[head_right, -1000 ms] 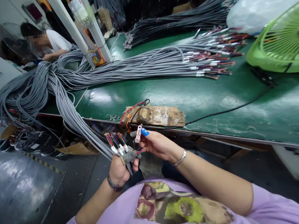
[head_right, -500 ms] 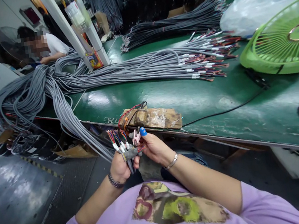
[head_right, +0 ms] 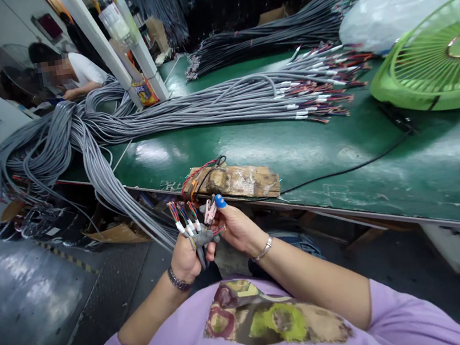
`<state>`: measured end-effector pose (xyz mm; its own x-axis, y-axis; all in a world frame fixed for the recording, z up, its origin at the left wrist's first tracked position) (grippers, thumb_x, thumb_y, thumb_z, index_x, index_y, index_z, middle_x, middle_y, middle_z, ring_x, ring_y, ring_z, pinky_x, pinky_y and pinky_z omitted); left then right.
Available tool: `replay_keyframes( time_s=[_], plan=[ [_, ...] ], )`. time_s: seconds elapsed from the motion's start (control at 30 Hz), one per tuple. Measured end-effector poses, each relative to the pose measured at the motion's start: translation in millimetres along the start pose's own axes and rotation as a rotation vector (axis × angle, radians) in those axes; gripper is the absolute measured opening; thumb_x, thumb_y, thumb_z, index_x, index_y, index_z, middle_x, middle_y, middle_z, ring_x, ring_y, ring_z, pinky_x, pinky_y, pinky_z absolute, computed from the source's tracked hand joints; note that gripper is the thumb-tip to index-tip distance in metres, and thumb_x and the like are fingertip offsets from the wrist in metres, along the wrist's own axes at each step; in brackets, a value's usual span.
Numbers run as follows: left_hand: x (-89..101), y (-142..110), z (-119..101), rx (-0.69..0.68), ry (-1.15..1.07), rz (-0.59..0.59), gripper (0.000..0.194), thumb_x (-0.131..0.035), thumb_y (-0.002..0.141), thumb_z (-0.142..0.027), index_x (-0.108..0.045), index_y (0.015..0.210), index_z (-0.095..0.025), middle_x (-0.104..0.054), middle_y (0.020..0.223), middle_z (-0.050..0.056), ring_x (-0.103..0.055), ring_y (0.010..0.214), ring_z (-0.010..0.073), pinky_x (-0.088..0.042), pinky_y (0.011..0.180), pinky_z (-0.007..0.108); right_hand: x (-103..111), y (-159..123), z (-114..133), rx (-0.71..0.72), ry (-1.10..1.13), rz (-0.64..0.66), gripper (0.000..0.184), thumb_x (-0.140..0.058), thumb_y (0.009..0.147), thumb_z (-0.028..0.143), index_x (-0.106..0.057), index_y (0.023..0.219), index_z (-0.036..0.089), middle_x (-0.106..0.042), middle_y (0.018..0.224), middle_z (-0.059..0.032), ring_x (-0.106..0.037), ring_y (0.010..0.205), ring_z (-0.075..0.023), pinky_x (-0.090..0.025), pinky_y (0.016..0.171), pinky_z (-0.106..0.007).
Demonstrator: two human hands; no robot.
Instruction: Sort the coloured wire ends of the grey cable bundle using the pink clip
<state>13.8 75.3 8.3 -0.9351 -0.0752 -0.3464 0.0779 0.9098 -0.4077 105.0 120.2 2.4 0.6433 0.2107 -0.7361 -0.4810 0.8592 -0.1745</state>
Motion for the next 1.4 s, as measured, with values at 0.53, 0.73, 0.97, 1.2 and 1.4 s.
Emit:
replay_keyframes(
  time_s=[0.53, 0.73, 0.97, 1.2, 1.4],
  plan=[
    [5.3, -21, -5, 0.011, -0.010, -0.013, 0.028, -0.077, 0.053, -0.034, -0.058, 0.058, -0.014, -0.056, 0.039, 0.000, -0.045, 0.029, 0.0089, -0.034, 0.031, 0.019, 9, -3, 7, -0.052, 0.051, -0.023, 0.036, -0.077, 0.070, 0.049, -0.070, 0.082, 0.015, -0.066, 0.074, -0.0018, -0.056, 0.059, -0.0089, -0.048, 0.053, -0.020],
    [3.8, -13, -4, 0.032, -0.045, -0.008, 0.027, -0.074, 0.053, -0.034, -0.057, 0.060, -0.014, -0.055, 0.039, -0.001, -0.044, 0.029, 0.0090, -0.034, 0.030, 0.019, 7, 0, 3, -0.015, 0.045, -0.058, 0.040, -0.072, 0.072, 0.054, -0.070, 0.075, 0.015, -0.067, 0.069, -0.0029, -0.054, 0.054, -0.0092, -0.046, 0.050, -0.021],
    [5.3, -1, 3, 0.010, -0.066, 0.015, 0.025, -0.075, 0.055, -0.031, -0.058, 0.063, -0.014, -0.059, 0.046, -0.001, -0.045, 0.031, 0.0080, -0.034, 0.031, 0.019, 7, 7, 1, -0.058, 0.148, -0.106, 0.033, -0.074, 0.074, 0.049, -0.070, 0.074, 0.016, -0.067, 0.067, -0.0022, -0.057, 0.057, -0.0105, -0.047, 0.053, -0.021],
    [5.7, 3, 7, 0.012, -0.053, 0.028, 0.027, -0.077, 0.057, -0.032, -0.059, 0.065, -0.013, -0.057, 0.045, -0.001, -0.046, 0.031, 0.0082, -0.035, 0.031, 0.019, 5, 4, -3, -0.084, 0.170, -0.067, 0.040, -0.068, 0.077, 0.056, -0.069, 0.084, 0.016, -0.068, 0.070, -0.0022, -0.057, 0.058, -0.0109, -0.046, 0.052, -0.022],
    [6.1, -8, 8, 0.018, -0.030, 0.034, 0.025, -0.075, 0.055, -0.031, -0.058, 0.060, -0.014, -0.057, 0.041, 0.000, -0.047, 0.031, 0.0093, -0.036, 0.031, 0.019, 8, 0, -2, -0.129, 0.199, -0.043, 0.041, -0.059, 0.081, 0.060, -0.066, 0.083, 0.020, -0.068, 0.073, -0.0012, -0.059, 0.059, -0.0100, -0.048, 0.054, -0.021]
  ],
)
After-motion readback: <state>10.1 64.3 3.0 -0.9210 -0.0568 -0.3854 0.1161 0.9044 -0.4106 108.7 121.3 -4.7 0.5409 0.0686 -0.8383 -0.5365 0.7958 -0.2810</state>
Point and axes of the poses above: each hand's wrist, its own y-axis towards the middle knuckle, its own x-axis out of the back of the hand, z = x × y, the point moved 5 cm from there along y, towards the middle knuckle
